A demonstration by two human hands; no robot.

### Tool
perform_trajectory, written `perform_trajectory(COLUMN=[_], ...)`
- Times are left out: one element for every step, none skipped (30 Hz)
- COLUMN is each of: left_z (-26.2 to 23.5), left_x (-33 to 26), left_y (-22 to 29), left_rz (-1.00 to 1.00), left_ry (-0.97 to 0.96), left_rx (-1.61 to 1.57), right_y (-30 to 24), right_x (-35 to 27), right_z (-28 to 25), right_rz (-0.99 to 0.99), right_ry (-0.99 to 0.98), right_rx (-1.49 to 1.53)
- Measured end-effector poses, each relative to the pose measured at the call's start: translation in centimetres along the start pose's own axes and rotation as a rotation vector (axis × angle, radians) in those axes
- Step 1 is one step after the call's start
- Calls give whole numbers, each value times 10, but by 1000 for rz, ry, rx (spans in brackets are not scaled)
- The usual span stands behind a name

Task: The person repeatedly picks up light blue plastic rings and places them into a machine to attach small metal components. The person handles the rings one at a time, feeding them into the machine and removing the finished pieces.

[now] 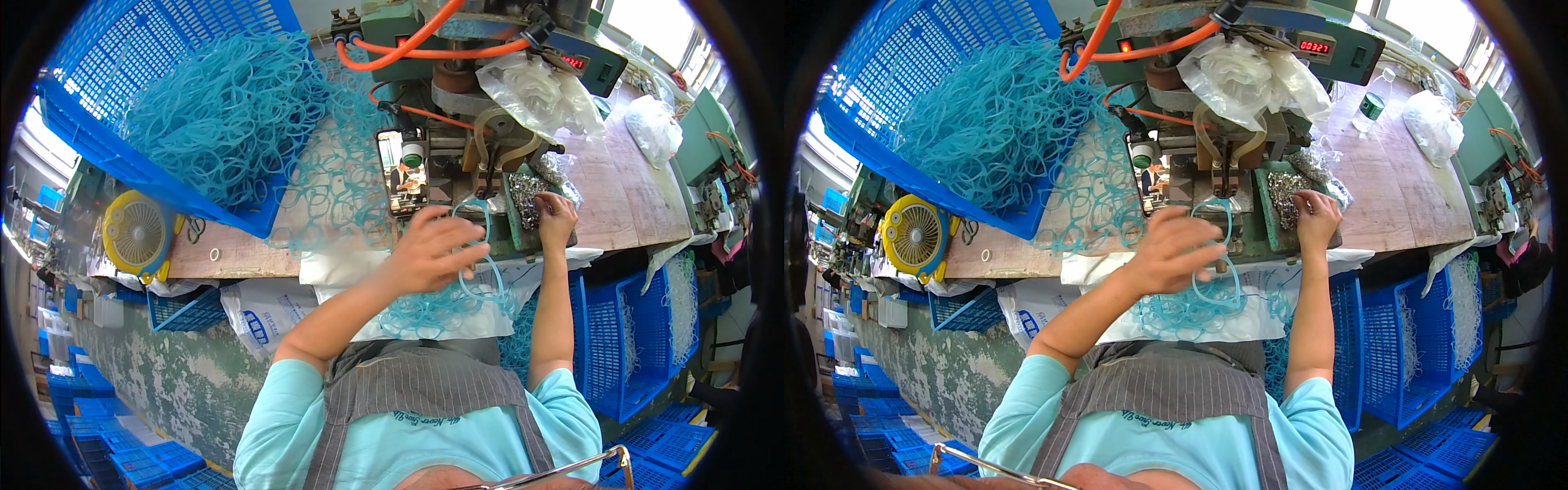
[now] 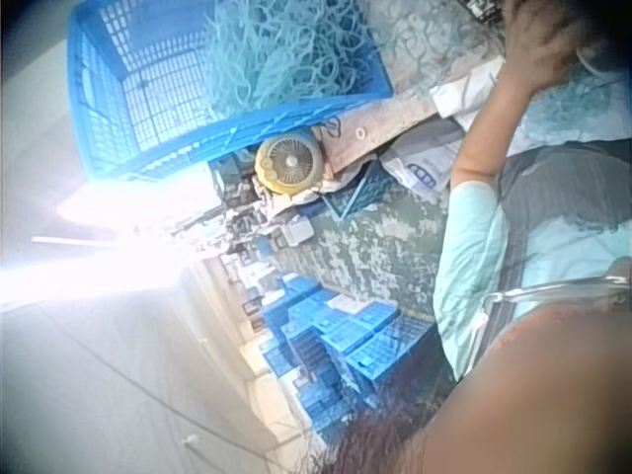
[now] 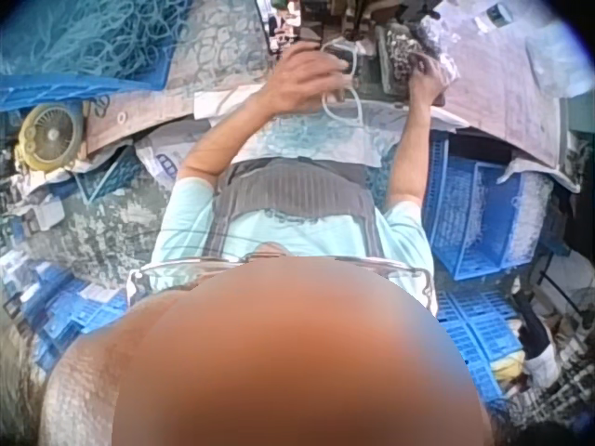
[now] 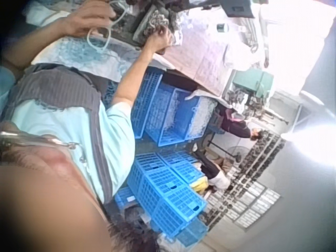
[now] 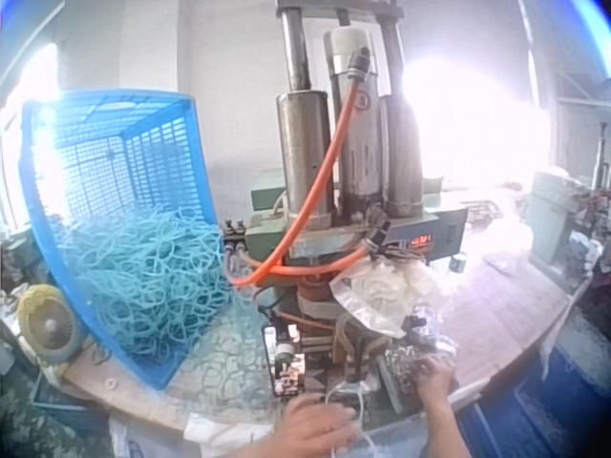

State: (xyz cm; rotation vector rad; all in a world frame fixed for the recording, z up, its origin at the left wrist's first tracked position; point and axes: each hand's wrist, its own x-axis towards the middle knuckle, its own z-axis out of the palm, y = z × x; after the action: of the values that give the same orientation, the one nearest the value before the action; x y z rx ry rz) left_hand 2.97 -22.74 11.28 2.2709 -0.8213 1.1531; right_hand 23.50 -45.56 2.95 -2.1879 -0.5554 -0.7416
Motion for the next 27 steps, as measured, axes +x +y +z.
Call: perform_trajectory(left_z=[-4,-9,-12,-14,-16,-17,-20,-24,-25,-23,-19,-16,-14,-13,-13,-14,-20,-32,-43,-53,-64,-73,-78,-83,-86,-88,-87], left_x=[-7,-16,-27,-38,-49,-60,-73,-85,-96,-106,-114,-120,-124,-125,-125,-122,-118,-113,-107,-101,-95,-89,-83,-78,-72,-64,-58], left_y=[-5,-11,-17,-23,-34,-45,-53,-61,-67,-69,-70,-71,-73,-75,-79,-83,-89,-98,-103,-104,-105,-103,-98,-91,-85,-82,-75], left_rz=[-16,-116,-280,-442,-609,-755,-857,-955,-1058,-1116,-1085,-1080,-1109,-1104,-1132,-1150,-1121,-1082,-1084,-976,-910,-819,-959,-1067,-1155,-1092,-1054], left_ry=[27,88,186,276,302,330,192,51,-100,-213,-233,-267,-327,-246,-190,-117,-53,29,83,170,230,298,374,457,566,508,491], left_rx=[58,36,98,182,204,246,303,358,417,482,500,514,525,570,611,643,704,756,798,813,817,818,664,504,278,430,429], right_y=[0,0,0,0,1,1,2,2,3,3,3,3,2,2,2,2,2,1,1,1,0,-2,-4,-7,-12,-19,-27], right_x=[-1,-2,-3,-3,-3,-3,-2,-2,-1,-1,-2,-2,-3,-4,-5,-5,-5,-5,-4,-3,-3,-2,-2,-2,-2,-3,-2], right_z=[0,-1,-1,-1,0,0,1,2,3,4,4,4,5,5,4,4,4,4,4,3,2,1,-1,-2,-4,-4,-4], right_rz=[16,45,63,48,91,100,109,118,127,163,123,110,77,98,101,104,100,95,91,87,83,76,49,18,-31,35,79], right_ry=[9,8,15,42,21,21,22,30,39,42,51,54,64,55,55,55,55,55,55,44,33,21,21,20,39,3,-12], right_rx=[38,46,56,69,51,36,7,12,3,-7,0,7,22,12,10,6,10,15,20,19,19,18,-10,-38,-73,-39,-11])
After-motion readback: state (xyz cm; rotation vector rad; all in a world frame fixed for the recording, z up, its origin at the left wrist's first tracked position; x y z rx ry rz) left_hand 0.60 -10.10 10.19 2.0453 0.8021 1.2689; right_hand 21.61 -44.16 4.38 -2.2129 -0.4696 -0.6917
